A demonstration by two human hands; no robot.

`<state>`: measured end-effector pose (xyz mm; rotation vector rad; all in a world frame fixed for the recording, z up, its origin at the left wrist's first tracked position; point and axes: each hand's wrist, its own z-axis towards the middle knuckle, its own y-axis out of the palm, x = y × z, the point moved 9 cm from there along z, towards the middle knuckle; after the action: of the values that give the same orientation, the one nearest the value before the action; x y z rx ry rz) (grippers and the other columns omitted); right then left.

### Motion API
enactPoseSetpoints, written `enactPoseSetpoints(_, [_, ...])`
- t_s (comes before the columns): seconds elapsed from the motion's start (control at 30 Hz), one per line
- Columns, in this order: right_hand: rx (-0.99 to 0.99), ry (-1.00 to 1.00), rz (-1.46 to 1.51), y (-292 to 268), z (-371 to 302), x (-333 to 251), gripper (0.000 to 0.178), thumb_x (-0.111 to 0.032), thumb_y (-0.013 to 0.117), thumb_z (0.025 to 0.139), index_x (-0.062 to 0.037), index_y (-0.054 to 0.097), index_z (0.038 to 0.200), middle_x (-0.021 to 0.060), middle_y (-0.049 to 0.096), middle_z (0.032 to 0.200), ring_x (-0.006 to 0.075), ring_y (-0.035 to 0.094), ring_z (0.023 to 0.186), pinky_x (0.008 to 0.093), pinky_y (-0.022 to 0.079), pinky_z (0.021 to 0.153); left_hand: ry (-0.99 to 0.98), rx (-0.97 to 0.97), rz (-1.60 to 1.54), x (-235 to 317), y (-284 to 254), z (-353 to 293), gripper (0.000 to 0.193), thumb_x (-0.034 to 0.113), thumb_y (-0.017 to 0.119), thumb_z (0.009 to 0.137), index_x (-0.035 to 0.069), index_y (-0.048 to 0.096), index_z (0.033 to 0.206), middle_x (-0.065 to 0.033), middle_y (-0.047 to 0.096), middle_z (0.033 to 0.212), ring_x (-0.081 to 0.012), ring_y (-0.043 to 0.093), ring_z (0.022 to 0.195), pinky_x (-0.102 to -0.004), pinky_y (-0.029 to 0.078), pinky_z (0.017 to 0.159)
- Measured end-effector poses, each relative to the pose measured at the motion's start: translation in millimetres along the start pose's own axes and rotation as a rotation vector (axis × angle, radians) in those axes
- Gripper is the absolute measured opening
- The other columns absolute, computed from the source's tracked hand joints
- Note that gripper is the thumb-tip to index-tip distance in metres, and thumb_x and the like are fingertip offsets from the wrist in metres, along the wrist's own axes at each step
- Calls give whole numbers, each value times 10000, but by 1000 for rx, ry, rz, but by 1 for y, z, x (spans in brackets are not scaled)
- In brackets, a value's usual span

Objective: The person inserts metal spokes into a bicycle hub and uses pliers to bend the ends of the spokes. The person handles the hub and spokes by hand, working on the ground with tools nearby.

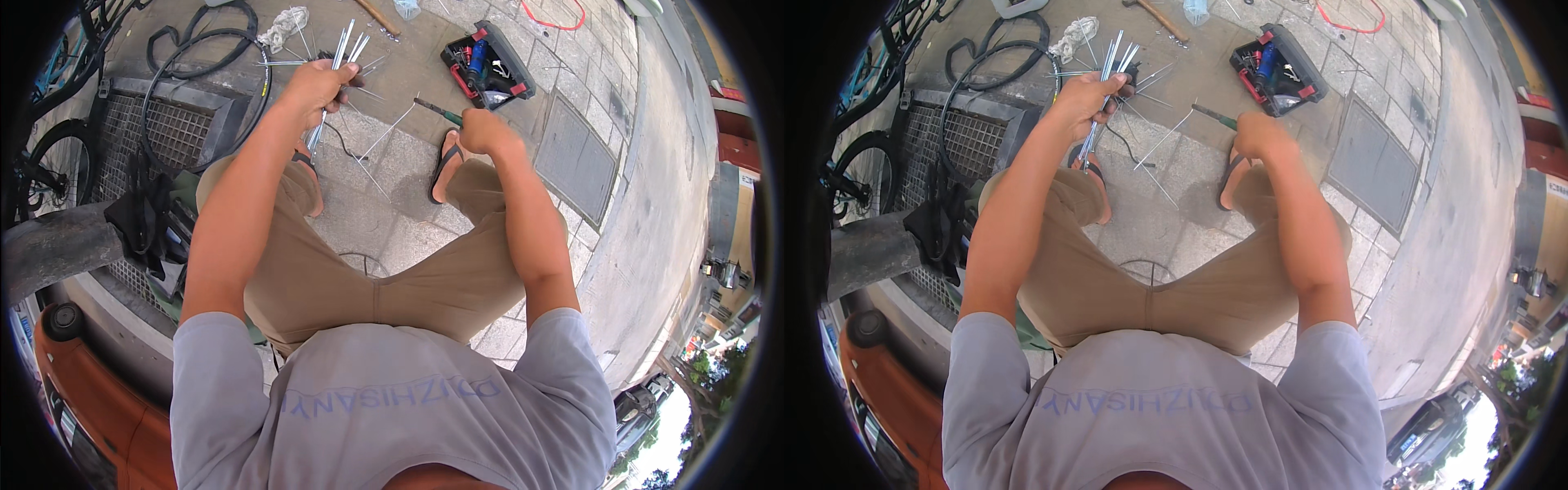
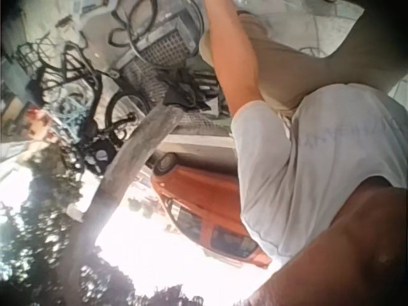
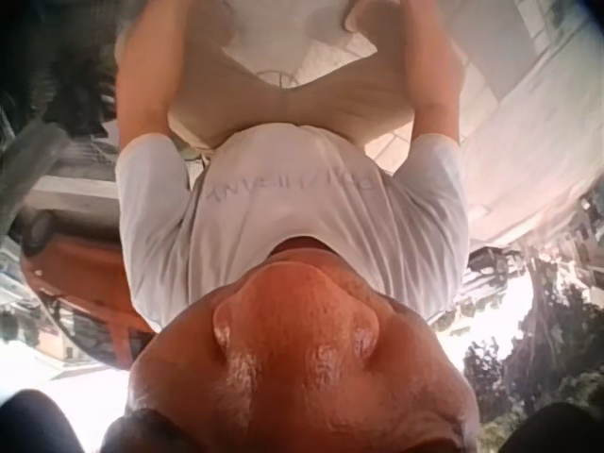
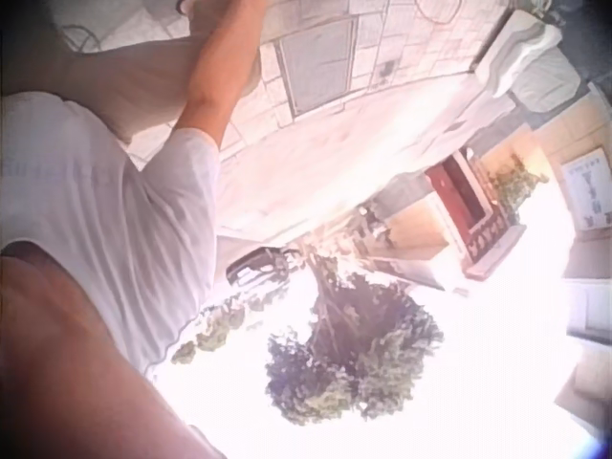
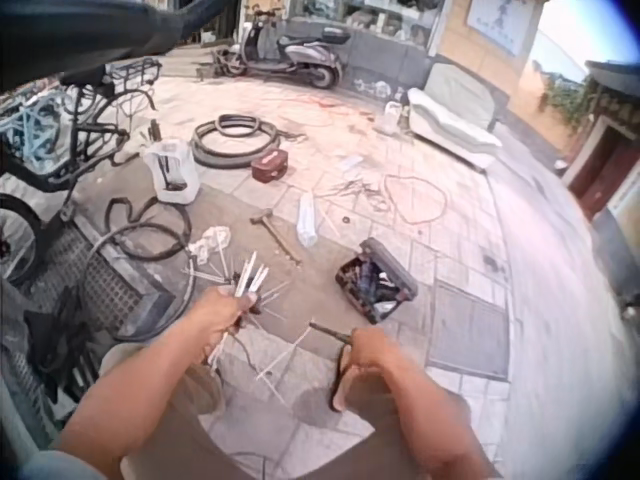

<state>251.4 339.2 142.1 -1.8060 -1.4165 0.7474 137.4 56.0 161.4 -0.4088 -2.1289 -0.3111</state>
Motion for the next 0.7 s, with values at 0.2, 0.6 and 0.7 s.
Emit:
enactPoseSetpoints(0.2, [-123, 114, -157, -7, -11, 19, 354, -101, 581, 873, 15, 730, 1172, 244, 700, 1253, 387, 678, 1184, 478, 536, 980, 2, -73, 18, 6, 13, -3, 295, 286, 697, 1003, 14, 633, 1098, -78, 723, 1016, -76, 507, 643, -214, 355, 497])
enactPoseSetpoints(0.6, [-179, 212, 142, -23, -1, 29, 316, -181, 608, 904, -1, 727, 1135, 192, 746, 1096, 337, 727, 996, 425, 552, 835, 15, -129, -26, 18, 20, -10, 294, 250, 706, 999, -10, 590, 1074, -91, 702, 1021, -66, 516, 641, -197, 343, 441])
enactPoseSetpoints(0.7, [-138, 69, 443, -29, 11, -1, 313, -236, 614, 925, 32, 702, 1059, 181, 741, 970, 304, 718, 887, 420, 535, 793, 29, -142, -136, 19, 18, -10, 293, 222, 717, 993, -20, 576, 1077, -98, 693, 1035, -65, 521, 642, -201, 351, 440])
